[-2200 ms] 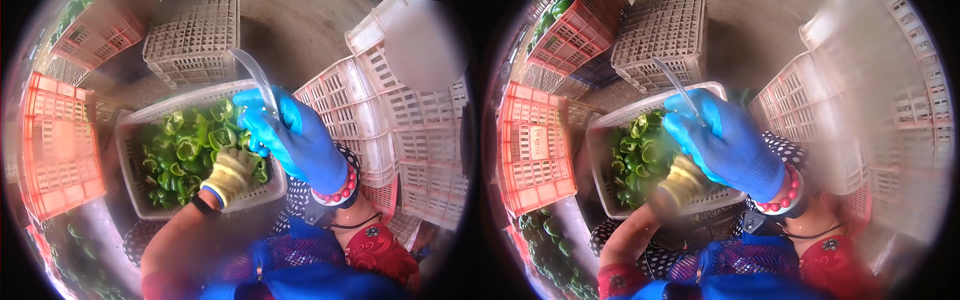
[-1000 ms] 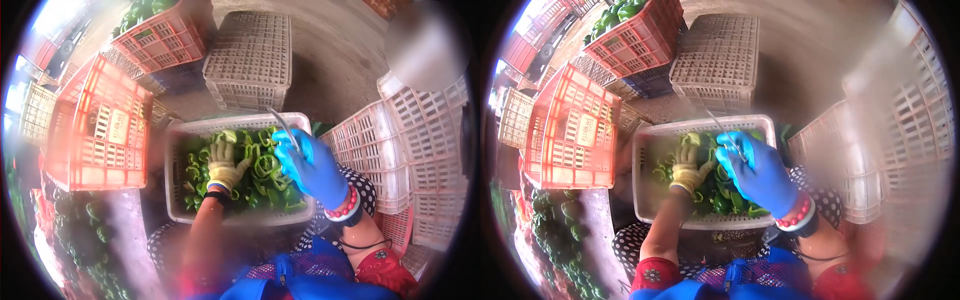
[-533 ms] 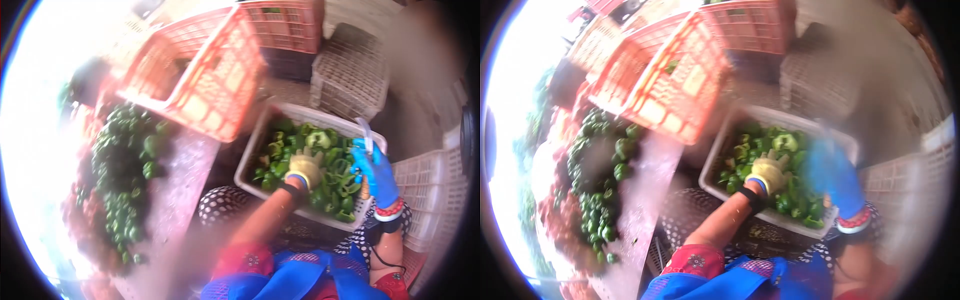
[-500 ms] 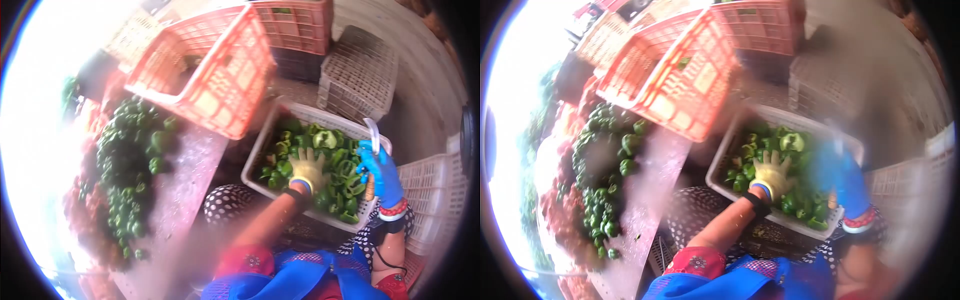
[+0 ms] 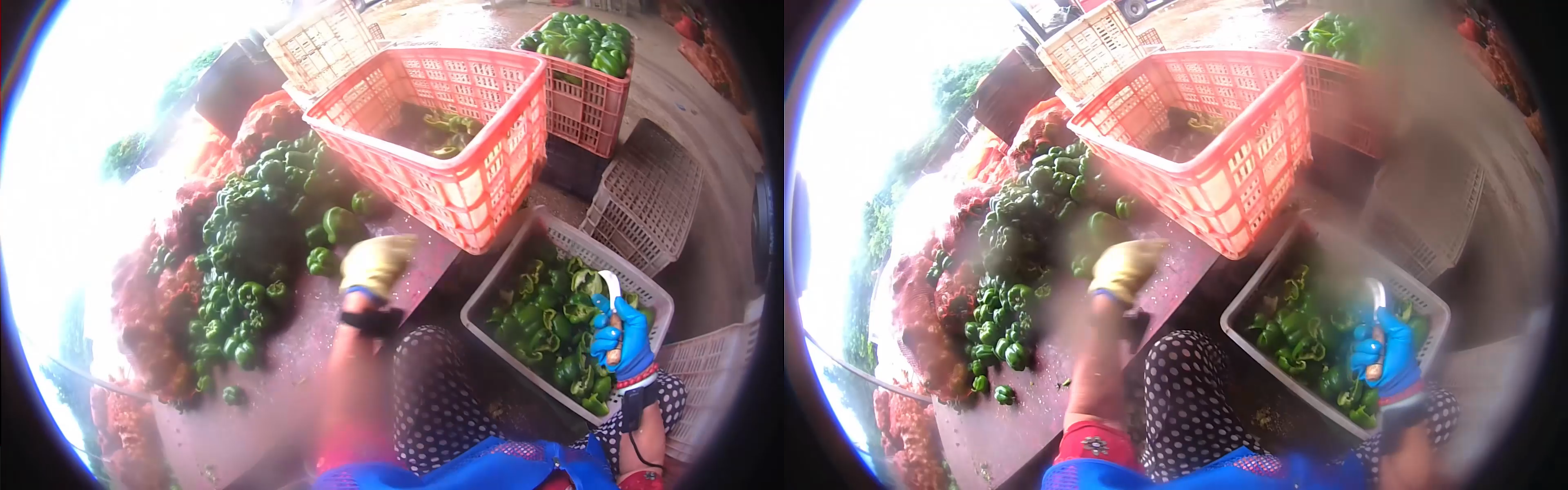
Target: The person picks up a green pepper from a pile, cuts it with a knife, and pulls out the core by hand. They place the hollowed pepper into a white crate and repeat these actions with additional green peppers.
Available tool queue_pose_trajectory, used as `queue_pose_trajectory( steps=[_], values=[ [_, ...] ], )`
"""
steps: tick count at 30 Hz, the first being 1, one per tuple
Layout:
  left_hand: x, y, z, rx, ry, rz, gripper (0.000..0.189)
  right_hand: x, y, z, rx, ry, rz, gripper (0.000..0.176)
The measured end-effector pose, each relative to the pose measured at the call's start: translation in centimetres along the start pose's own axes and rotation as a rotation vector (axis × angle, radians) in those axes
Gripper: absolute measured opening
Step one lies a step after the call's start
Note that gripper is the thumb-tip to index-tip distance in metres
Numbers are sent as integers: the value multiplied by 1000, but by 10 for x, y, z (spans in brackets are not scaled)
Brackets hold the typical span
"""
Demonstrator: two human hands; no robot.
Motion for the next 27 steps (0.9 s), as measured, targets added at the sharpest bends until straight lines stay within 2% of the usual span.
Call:
queue_pose_trajectory(
  steps=[1,2,3,5,7,9,10,11,12,13,14,16,18,19,20,21,22,23,24,25,26,27],
  values=[
    [76,15,-9,90,344,395,35,8,7,5,-22,58,3,20],
    [103,45,-19,144,587,615,43,15,11,9,-44,118,6,20],
    [134,64,-32,-16,593,645,45,20,12,9,-98,186,-19,21],
    [270,53,-85,-82,565,710,52,20,13,9,-199,254,-58,23],
    [225,50,-78,80,536,685,57,18,17,17,-239,278,-111,27],
    [264,23,-76,-275,854,-89,59,16,21,28,-241,275,-124,28],
    [264,8,-78,-371,845,-147,63,15,23,33,-242,269,-135,29],
    [248,-1,-75,-467,830,-206,69,16,26,38,-223,271,-152,28],
    [216,5,-67,-446,797,34,74,17,28,42,-201,276,-167,27],
    [194,3,-58,-330,742,138,83,20,27,45,-177,287,-180,26],
    [179,1,-50,-250,763,262,83,19,22,43,-198,308,-152,22],
    [180,-6,-48,-283,758,158,86,11,11,33,-244,357,-83,15],
    [190,-8,-58,-373,844,-138,89,5,13,30,-170,415,-150,12],
    [147,-2,-58,-244,992,-587,82,0,-1,22,-67,438,-233,14],
    [111,1,-63,-205,977,-930,67,-7,-18,14,78,400,-387,15],
    [89,-3,-70,-147,922,-1087,61,-15,-25,6,-86,484,-482,18],
    [65,-8,-73,-85,862,-1244,56,-21,-38,1,10,543,-684,15],
    [26,-6,-73,13,795,-1252,56,-29,-40,-5,-90,554,-784,22],
    [-12,-12,-78,99,835,-1353,58,-38,-48,-8,29,502,-772,32],
    [-50,-17,-83,186,881,-1444,60,-39,-63,-22,-73,568,-1016,36],
    [-80,-22,-84,328,806,-1348,64,-42,-57,-12,2,809,-1135,42],
    [-103,-37,-85,406,685,-1300,65,-44,-73,-24,97,1015,-1124,45]
  ],
)
Point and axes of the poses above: each hand's wrist, its own z-axis towards the middle knuckle, its own y-axis out of the back of the hand, x = y × z, the point moved 7 cm from there along z, towards the middle knuckle, and after that the axes turned 11 degrees about -x, right-handed, at the moved point
